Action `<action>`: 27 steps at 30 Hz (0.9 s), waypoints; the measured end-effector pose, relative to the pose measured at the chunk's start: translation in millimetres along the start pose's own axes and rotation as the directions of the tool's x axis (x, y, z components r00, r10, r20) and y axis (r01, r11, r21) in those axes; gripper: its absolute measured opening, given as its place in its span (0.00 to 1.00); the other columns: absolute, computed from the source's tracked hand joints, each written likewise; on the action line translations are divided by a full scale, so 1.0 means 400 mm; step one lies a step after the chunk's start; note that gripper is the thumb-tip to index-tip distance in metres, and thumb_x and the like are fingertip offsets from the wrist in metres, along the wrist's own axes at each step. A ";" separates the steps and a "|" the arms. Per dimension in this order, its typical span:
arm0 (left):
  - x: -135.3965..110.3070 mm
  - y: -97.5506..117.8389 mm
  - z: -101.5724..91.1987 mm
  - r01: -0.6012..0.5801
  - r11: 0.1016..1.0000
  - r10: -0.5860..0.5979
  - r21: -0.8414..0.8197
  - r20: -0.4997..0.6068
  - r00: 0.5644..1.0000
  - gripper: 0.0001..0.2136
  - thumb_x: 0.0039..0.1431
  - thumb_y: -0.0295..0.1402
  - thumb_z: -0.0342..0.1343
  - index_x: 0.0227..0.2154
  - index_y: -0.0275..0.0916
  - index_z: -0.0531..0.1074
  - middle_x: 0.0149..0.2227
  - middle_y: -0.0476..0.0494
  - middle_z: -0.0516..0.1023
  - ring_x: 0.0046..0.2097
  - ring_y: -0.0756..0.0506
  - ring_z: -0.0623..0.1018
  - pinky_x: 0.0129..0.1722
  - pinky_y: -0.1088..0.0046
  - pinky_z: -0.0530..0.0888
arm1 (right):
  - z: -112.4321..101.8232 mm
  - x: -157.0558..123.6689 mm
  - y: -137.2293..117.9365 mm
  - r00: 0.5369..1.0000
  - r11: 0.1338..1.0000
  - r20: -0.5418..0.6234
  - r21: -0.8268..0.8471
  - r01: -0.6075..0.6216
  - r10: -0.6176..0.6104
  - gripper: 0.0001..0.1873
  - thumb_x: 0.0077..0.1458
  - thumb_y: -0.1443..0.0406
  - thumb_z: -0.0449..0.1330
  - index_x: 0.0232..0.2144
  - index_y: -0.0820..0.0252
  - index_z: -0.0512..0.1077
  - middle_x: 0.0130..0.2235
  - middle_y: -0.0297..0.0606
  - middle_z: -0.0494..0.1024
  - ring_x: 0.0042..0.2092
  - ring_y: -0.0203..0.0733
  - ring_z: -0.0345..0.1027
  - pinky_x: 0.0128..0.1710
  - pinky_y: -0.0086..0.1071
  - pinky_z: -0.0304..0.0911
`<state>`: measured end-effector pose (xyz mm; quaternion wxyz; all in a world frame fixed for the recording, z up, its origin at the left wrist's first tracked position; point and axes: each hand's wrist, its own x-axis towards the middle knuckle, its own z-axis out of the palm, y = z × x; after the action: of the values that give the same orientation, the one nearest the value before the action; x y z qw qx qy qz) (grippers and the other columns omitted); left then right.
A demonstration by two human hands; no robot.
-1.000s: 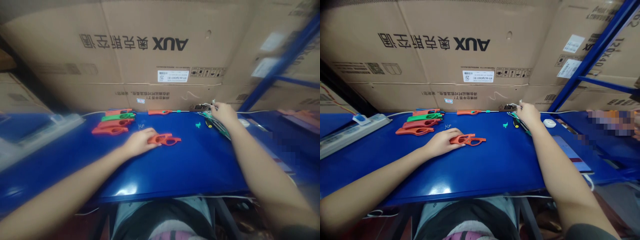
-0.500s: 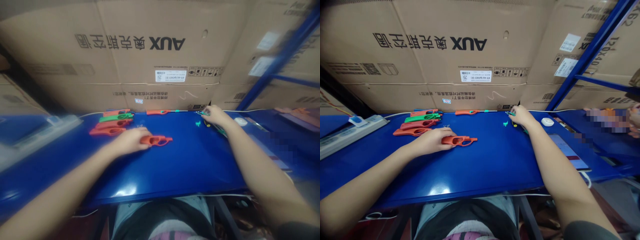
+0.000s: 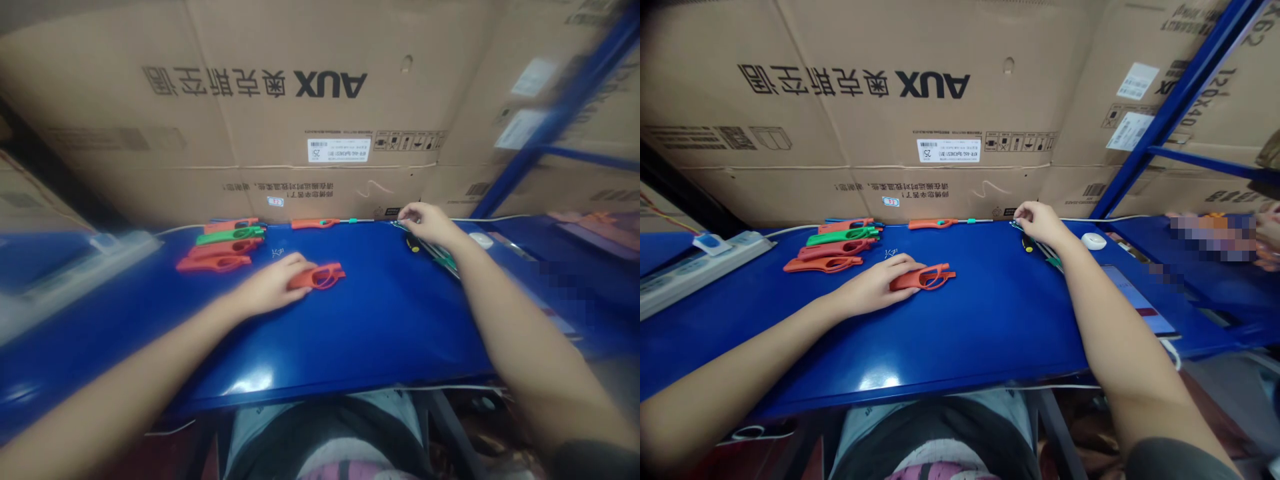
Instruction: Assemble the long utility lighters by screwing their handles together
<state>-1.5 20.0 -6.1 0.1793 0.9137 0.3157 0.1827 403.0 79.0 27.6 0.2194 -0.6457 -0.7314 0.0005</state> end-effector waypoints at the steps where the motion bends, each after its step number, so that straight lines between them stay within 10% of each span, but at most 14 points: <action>1: 0.000 -0.001 -0.001 0.001 1.000 -0.001 0.003 -0.001 1.000 0.22 0.64 0.38 0.57 0.60 0.41 0.71 0.53 0.38 0.75 0.52 0.40 0.78 0.54 0.63 0.75 | -0.004 0.002 0.009 0.999 1.000 -0.025 -0.013 -0.024 0.024 0.12 0.56 0.65 0.57 0.41 0.62 0.77 0.38 0.43 0.81 0.37 0.43 0.72 0.39 0.34 0.66; 13: -0.002 -0.014 -0.006 -0.010 0.976 0.010 0.219 -0.002 1.000 0.23 0.65 0.39 0.58 0.61 0.40 0.71 0.54 0.36 0.80 0.53 0.36 0.77 0.56 0.57 0.72 | 0.008 -0.007 0.083 0.998 0.970 -0.005 -0.235 -0.067 0.068 0.15 0.50 0.72 0.58 0.40 0.63 0.79 0.44 0.52 0.76 0.46 0.55 0.70 0.48 0.43 0.64; 27: -0.023 0.011 -0.082 0.155 0.961 -0.196 0.230 0.168 0.966 0.24 0.56 0.39 0.61 0.55 0.37 0.74 0.54 0.36 0.77 0.52 0.37 0.79 0.53 0.62 0.75 | 0.234 -0.020 -0.195 0.908 0.909 -0.095 0.048 0.414 -0.409 0.15 0.66 0.62 0.52 0.51 0.59 0.71 0.54 0.48 0.75 0.56 0.50 0.68 0.58 0.44 0.64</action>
<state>-20.7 18.0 22.4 0.1241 0.9092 0.3951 0.0430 299.6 85.0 -37.5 0.2665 -0.4687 -0.8408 -0.0479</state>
